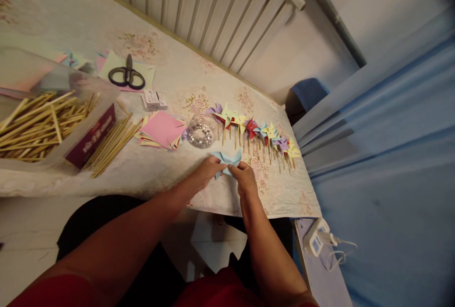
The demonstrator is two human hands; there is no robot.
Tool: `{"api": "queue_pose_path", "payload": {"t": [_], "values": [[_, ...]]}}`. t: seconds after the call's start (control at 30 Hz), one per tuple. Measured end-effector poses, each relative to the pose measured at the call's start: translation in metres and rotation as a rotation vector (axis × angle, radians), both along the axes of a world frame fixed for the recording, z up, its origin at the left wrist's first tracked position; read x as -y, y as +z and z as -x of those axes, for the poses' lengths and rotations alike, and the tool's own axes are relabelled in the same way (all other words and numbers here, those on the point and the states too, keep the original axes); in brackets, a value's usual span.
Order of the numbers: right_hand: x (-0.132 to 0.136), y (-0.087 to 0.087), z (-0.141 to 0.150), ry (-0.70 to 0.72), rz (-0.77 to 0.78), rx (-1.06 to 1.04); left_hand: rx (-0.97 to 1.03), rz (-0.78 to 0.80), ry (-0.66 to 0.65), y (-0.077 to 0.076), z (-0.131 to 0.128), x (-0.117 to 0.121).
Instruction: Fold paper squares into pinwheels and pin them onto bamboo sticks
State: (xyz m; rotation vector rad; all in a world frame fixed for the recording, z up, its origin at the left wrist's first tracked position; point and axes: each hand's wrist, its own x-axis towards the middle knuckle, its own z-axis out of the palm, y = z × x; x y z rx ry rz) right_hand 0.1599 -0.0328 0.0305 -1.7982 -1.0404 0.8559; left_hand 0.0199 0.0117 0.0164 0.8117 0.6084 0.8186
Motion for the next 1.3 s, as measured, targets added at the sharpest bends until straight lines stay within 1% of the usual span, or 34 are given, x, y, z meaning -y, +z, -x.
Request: {"api": "queue_pose_path", "payload": {"t": [0.1, 0.17, 0.27, 0.3, 0.33, 0.43, 0.5, 0.57, 0.67, 0.73, 0.8, 0.87, 0.93, 1.03, 1.17, 1.3], "values": [[0.0, 0.005, 0.002, -0.014, 0.01, -0.029, -0.009, -0.007, 0.002, -0.002, -0.001, 0.0], [-0.002, 0.012, 0.002, -0.092, -0.024, -0.033, -0.023, -0.009, 0.009, -0.003, -0.001, -0.001], [-0.012, 0.033, -0.001, -0.266, -0.177, 0.071, -0.048, -0.01, 0.015, -0.005, -0.002, -0.001], [-0.018, 0.041, -0.002, -0.281, -0.232, 0.133, -0.058, -0.008, 0.011, -0.005, -0.002, -0.002], [-0.024, 0.05, -0.002, -0.25, -0.266, 0.196, -0.069, -0.007, 0.008, -0.005, -0.002, -0.001], [-0.049, 0.073, 0.005, -0.004, -0.299, 0.302, -0.1, -0.008, 0.002, -0.003, -0.001, 0.0], [-0.069, 0.083, 0.016, 0.155, -0.324, 0.353, -0.122, 0.002, -0.005, -0.001, 0.001, 0.001], [-0.091, 0.088, 0.029, 0.333, -0.315, 0.408, -0.147, 0.028, -0.027, 0.002, 0.003, 0.002], [-0.122, 0.086, 0.049, 0.612, -0.2, 0.553, -0.19, 0.067, -0.058, 0.004, 0.005, 0.002], [-0.141, 0.081, 0.061, 0.768, -0.087, 0.721, -0.2, 0.091, -0.068, 0.005, 0.005, 0.002], [-0.155, 0.074, 0.072, 0.88, 0.023, 0.901, -0.197, 0.108, -0.072, 0.005, 0.004, 0.001], [-0.165, 0.067, 0.081, 0.955, 0.129, 1.061, -0.181, 0.113, -0.07, 0.006, 0.003, 0.001], [-0.172, 0.059, 0.088, 0.985, 0.205, 1.191, -0.155, 0.121, -0.062, 0.006, 0.003, 0.001], [-0.177, 0.047, 0.093, 0.974, 0.252, 1.303, -0.1, 0.134, -0.045, 0.007, 0.003, 0.002], [-0.179, 0.038, 0.09, 0.957, 0.248, 1.32, -0.073, 0.15, -0.065, 0.007, 0.002, 0.002], [-0.182, 0.035, 0.085, 0.959, 0.215, 1.27, -0.088, 0.154, -0.066, 0.006, 0.002, 0.0]]}}
